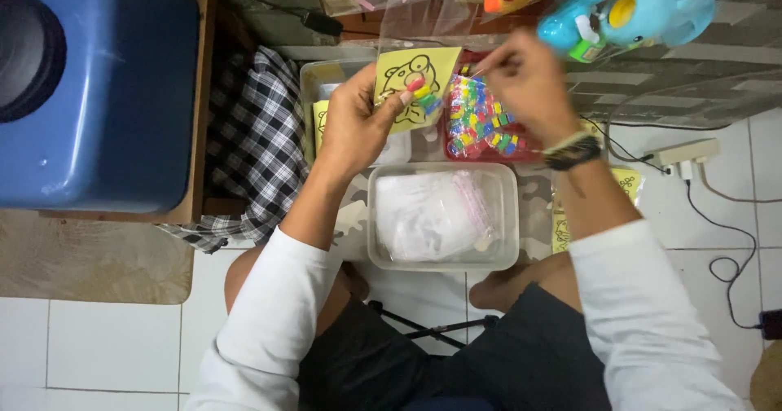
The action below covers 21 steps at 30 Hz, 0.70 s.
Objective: The person packs small plastic bags with a yellow cartoon drawing card and small colorful plastic pieces using their hands.
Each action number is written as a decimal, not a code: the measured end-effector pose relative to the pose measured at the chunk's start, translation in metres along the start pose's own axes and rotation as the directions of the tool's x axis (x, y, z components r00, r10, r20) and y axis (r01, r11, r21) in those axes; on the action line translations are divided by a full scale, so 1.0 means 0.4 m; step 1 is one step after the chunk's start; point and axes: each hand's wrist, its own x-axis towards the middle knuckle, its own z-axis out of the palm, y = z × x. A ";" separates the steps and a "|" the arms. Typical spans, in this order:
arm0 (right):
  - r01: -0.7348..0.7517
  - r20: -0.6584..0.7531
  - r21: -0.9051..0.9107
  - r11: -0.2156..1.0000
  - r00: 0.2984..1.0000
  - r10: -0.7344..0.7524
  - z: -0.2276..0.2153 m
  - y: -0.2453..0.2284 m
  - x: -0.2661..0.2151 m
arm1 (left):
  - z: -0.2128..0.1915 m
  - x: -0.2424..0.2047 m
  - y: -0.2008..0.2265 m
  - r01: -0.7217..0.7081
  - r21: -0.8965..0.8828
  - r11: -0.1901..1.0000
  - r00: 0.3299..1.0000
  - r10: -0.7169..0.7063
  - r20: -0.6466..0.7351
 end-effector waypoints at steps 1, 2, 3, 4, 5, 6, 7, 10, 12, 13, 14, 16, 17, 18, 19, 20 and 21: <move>0.001 0.001 0.001 1.000 1.000 -0.001 -0.034 -0.040 -0.012 | 0.003 -0.002 0.003 0.000 0.001 1.000 1.000 0.000 -0.002; 0.063 -0.071 0.035 0.997 0.996 -0.060 -0.068 -0.080 -0.022 | 0.006 -0.003 0.005 -0.002 0.012 1.000 1.000 0.002 0.016; 0.125 -0.145 0.065 0.990 0.983 -0.115 -0.104 -0.118 -0.033 | 0.010 -0.002 0.007 -0.004 0.022 1.000 0.999 0.003 0.033; 0.122 -0.147 0.068 0.990 0.983 -0.111 -0.129 -0.148 -0.045 | 0.015 -0.004 0.006 -0.001 0.024 1.000 0.999 0.000 0.036; 0.197 -0.160 0.111 0.974 0.971 -0.178 -0.155 -0.176 -0.057 | 0.021 -0.006 0.005 0.002 0.040 0.999 0.999 -0.004 0.054; 0.270 -0.179 0.152 0.951 0.954 -0.242 -0.184 -0.205 -0.069 | 0.029 -0.006 0.004 0.004 0.055 0.998 0.997 -0.008 0.074; 0.267 -0.184 0.152 0.952 0.954 -0.239 -0.190 -0.230 -0.080 | 0.035 -0.010 0.003 0.005 0.056 0.998 0.997 -0.010 0.079; 0.298 -0.178 0.107 0.948 0.944 -0.277 -0.208 -0.294 -0.095 | 0.056 -0.007 0.013 0.009 0.057 0.998 0.990 -0.017 0.141; 0.308 -0.171 0.100 0.946 0.942 -0.289 -0.206 -0.312 -0.096 | 0.065 -0.007 0.026 0.018 0.067 0.998 0.983 -0.030 0.182; 0.310 -0.174 0.099 0.946 0.941 -0.290 -0.204 -0.313 -0.096 | 0.069 -0.007 0.023 0.015 0.068 0.998 0.983 -0.028 0.184; 0.313 -0.172 0.087 0.946 0.940 -0.295 -0.202 -0.314 -0.093 | 0.071 -0.008 0.019 0.030 0.045 0.999 0.980 -0.038 0.195; 0.316 -0.168 0.076 0.946 0.939 -0.301 -0.199 -0.314 -0.092 | 0.075 -0.010 0.012 0.046 0.022 0.999 0.978 -0.049 0.204; 0.316 -0.173 0.065 0.946 0.938 -0.302 -0.199 -0.311 -0.093 | 0.077 -0.011 0.009 0.052 0.012 0.999 0.976 -0.053 0.213; 0.318 -0.181 0.053 0.947 0.935 -0.304 -0.199 -0.309 -0.093 | 0.079 -0.010 0.007 0.056 0.004 0.998 0.973 -0.056 0.224; 0.319 -0.181 0.054 0.946 0.935 -0.305 -0.199 -0.310 -0.093 | 0.080 -0.009 0.006 0.056 0.004 0.998 0.973 -0.055 0.224; 0.312 -0.179 0.037 0.949 0.937 -0.301 -0.199 -0.311 -0.095 | 0.082 -0.010 0.005 0.071 -0.004 0.997 0.971 -0.068 0.227; 0.305 -0.177 0.020 0.952 0.938 -0.297 -0.198 -0.312 -0.097 | 0.084 -0.011 0.004 0.086 -0.013 0.996 0.970 -0.081 0.231</move>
